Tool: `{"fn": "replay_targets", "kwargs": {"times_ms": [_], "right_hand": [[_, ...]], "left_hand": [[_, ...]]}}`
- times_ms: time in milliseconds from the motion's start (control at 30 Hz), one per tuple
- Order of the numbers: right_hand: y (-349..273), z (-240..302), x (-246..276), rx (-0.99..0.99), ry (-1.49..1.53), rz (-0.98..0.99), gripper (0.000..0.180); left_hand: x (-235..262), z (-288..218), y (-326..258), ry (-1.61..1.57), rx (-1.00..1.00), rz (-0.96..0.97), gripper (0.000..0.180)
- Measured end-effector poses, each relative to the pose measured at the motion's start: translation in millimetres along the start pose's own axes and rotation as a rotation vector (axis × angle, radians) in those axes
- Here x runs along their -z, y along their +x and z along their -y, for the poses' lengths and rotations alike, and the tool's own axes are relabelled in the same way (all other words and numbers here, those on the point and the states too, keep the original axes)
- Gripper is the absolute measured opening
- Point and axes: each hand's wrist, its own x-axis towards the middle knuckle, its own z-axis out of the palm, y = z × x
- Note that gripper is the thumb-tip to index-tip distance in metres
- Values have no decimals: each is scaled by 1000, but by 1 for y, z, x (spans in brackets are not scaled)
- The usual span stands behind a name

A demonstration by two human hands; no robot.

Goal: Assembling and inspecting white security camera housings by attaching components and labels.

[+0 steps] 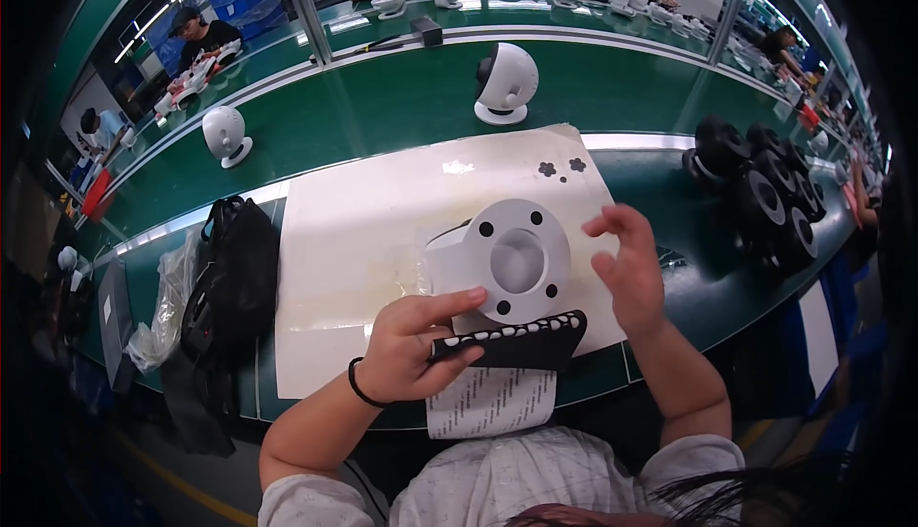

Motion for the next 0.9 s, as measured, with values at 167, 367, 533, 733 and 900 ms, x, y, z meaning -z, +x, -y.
{"fn": "replay_targets", "kwargs": {"times_ms": [167, 367, 533, 733, 900], "right_hand": [[47, 14, -2, -573, 297, 388, 29], [121, 13, -21, -449, 237, 326, 22], [176, -71, -83, 427, -740, 202, 15], [191, -165, -99, 407, -1146, 252, 17], [184, -164, -94, 116, -1068, 339, 34]], "left_hand": [[1, 1, 1, 13, -53, -12, 17], [0, 4, -1, 10, -166, 52, 20], [2, 14, -7, 12, 11, 72, 23], [4, 17, -7, -36, 132, 162, 15], [6, 18, -8, -41, 147, 164, 17]]}}
